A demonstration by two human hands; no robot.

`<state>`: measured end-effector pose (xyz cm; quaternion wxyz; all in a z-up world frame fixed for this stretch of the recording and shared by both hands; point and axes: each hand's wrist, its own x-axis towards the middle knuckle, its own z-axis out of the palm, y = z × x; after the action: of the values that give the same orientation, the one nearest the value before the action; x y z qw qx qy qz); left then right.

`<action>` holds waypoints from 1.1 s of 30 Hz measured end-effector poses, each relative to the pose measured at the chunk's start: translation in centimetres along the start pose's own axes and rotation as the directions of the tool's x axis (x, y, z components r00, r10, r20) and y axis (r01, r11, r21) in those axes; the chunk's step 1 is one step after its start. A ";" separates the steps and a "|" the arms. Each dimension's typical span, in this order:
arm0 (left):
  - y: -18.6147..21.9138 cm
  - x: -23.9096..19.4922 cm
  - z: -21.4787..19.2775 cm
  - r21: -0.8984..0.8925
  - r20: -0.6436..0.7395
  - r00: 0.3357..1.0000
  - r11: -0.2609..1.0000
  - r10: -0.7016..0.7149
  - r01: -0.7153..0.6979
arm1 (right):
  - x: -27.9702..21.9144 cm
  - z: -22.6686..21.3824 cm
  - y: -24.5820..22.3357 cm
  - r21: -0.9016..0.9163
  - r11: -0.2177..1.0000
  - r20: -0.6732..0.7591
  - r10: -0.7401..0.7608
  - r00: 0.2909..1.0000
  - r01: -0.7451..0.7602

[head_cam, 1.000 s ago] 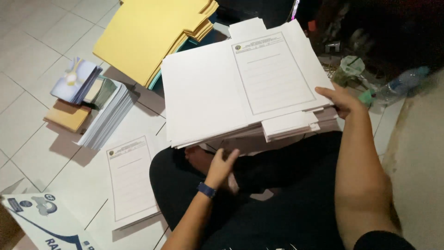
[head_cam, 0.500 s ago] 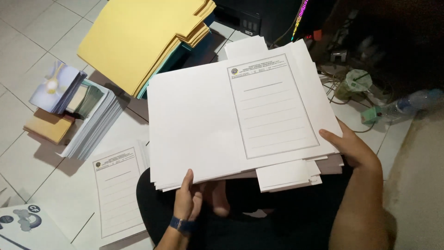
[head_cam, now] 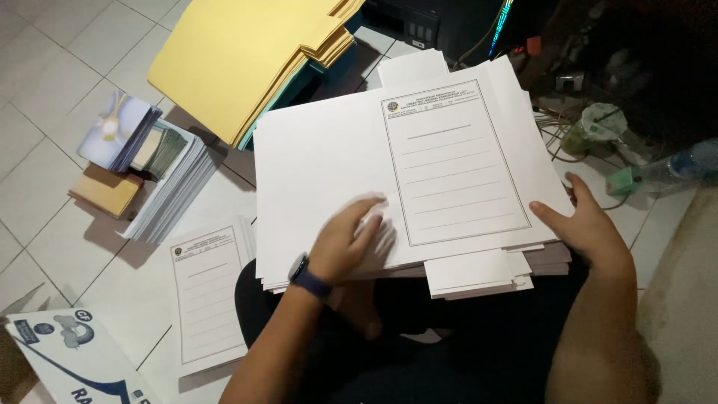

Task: The person sits on the floor and folds a stack of printed papers in half. They repeatedly pick up a paper, fold it, and place it on a growing pile.

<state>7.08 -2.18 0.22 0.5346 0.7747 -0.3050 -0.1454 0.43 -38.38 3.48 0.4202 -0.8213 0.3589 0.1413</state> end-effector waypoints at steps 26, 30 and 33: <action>-8.4 5.9 2.1 0.766 -0.085 0.996 0.640 -0.002 0.067 | -0.7 2.3 -2.0 -0.155 0.970 -0.226 -0.221 0.949 0.189; -8.2 6.0 2.3 0.758 -0.095 0.995 0.645 -0.035 0.095 | -2.0 3.2 -3.1 -0.155 0.945 -0.270 -0.322 0.907 0.289; -8.4 6.1 2.6 0.769 -0.111 0.993 0.629 -0.042 0.113 | -2.8 4.1 -3.8 -0.222 0.896 -0.258 -0.434 0.863 0.384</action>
<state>13.03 -5.87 -7.91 0.1563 0.9466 -0.2819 0.0087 1.41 -32.29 4.71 0.3124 -0.9221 0.2229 -0.0490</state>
